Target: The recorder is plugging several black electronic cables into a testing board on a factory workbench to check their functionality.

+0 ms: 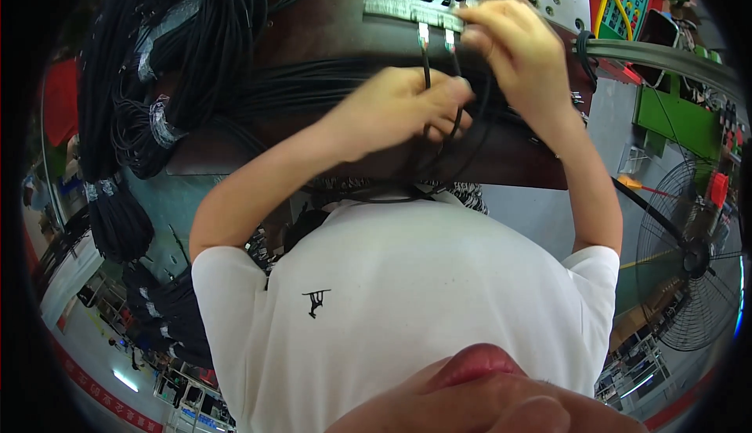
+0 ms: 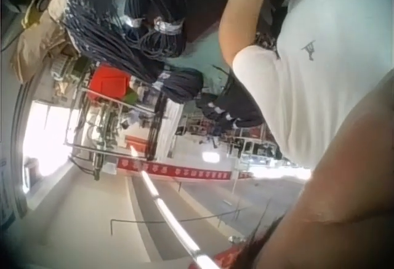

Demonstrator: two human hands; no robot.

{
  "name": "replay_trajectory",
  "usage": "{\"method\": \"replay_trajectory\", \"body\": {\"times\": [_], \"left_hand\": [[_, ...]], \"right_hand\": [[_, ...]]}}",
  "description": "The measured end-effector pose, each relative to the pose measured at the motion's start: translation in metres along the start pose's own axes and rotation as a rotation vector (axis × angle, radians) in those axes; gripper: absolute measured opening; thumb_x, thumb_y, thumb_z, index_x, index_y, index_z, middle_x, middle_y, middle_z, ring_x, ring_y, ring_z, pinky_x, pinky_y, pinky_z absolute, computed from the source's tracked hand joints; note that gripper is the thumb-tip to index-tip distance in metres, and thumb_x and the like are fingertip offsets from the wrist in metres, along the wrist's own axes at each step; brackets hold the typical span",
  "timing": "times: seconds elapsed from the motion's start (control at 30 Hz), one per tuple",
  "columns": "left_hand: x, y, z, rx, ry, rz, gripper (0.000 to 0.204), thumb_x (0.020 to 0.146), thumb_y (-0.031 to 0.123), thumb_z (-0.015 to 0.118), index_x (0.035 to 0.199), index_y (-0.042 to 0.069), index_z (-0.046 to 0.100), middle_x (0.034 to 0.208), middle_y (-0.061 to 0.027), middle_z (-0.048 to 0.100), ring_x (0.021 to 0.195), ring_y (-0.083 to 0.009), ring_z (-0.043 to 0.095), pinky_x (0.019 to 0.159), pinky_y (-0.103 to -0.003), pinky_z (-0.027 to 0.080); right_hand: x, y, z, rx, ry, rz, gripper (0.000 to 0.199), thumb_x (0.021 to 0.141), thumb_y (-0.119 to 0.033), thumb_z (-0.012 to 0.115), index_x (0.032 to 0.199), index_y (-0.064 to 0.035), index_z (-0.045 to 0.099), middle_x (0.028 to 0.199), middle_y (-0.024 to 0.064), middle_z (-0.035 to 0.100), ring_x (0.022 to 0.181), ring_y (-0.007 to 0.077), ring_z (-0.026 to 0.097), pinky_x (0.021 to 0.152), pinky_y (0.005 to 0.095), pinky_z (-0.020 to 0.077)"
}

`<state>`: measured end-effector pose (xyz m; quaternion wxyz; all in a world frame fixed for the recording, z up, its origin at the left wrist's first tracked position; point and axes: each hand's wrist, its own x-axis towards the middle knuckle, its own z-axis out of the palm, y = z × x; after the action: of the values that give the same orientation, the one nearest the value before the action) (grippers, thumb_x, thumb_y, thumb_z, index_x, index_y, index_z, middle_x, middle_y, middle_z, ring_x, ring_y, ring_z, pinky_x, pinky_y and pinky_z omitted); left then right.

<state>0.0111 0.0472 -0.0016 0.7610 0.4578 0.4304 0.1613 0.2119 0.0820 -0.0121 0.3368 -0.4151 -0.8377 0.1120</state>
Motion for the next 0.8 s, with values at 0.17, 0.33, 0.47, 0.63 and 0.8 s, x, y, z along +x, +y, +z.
{"method": "replay_trajectory", "body": {"times": [0.17,0.33,0.47,0.63,0.8], "left_hand": [[0.036,0.062,-0.039,-0.402,0.134,0.056,0.042,0.101,0.035,0.048,0.102,-0.004,0.063,0.070,-0.0095,0.065,0.055,-0.0145,0.058,0.053,-0.024,0.047],[0.114,0.085,-0.120,-0.649,-0.222,0.339,0.023,0.100,0.018,0.046,0.094,0.001,0.060,0.083,-0.0113,0.066,0.065,-0.0191,0.062,0.058,-0.031,0.052],[0.113,0.106,-0.072,-0.142,0.421,0.035,0.024,0.100,0.019,0.048,0.093,0.000,0.061,0.077,-0.0107,0.066,0.063,-0.0204,0.062,0.057,-0.032,0.052],[0.088,0.094,-0.134,1.413,0.769,0.870,0.030,0.095,0.030,0.056,0.095,0.004,0.070,0.086,-0.0141,0.071,0.069,-0.0256,0.068,0.067,-0.038,0.055],[0.126,0.096,-0.119,0.928,0.465,0.834,0.024,0.093,0.020,0.059,0.104,0.001,0.070,0.097,-0.0170,0.071,0.087,-0.0248,0.068,0.078,-0.035,0.053]], "right_hand": [[0.106,0.068,0.022,-0.246,0.218,-0.181,0.017,0.087,-0.018,0.064,0.096,-0.0044,0.069,0.093,0.0160,0.067,0.087,0.0332,0.063,0.081,0.0401,0.0495],[0.139,0.090,0.025,-0.331,0.012,0.075,0.020,0.092,-0.017,0.057,0.102,-0.0022,0.067,0.096,0.0172,0.067,0.087,0.0315,0.063,0.080,0.0398,0.0496],[0.132,0.136,0.016,-0.414,-0.191,0.291,0.023,0.094,-0.014,0.052,0.107,-0.0001,0.065,0.101,0.0188,0.065,0.091,0.0302,0.062,0.081,0.0391,0.0498],[0.115,0.078,0.002,-0.518,0.021,-0.180,0.036,0.088,-0.004,0.047,0.121,-0.0042,0.063,0.116,0.0195,0.065,0.108,0.0341,0.062,0.095,0.0402,0.0481],[0.102,0.071,-0.007,-0.451,-0.119,0.051,0.043,0.084,-0.007,0.054,0.126,-0.0106,0.062,0.122,0.0181,0.063,0.111,0.0349,0.060,0.097,0.0415,0.0470]]}}
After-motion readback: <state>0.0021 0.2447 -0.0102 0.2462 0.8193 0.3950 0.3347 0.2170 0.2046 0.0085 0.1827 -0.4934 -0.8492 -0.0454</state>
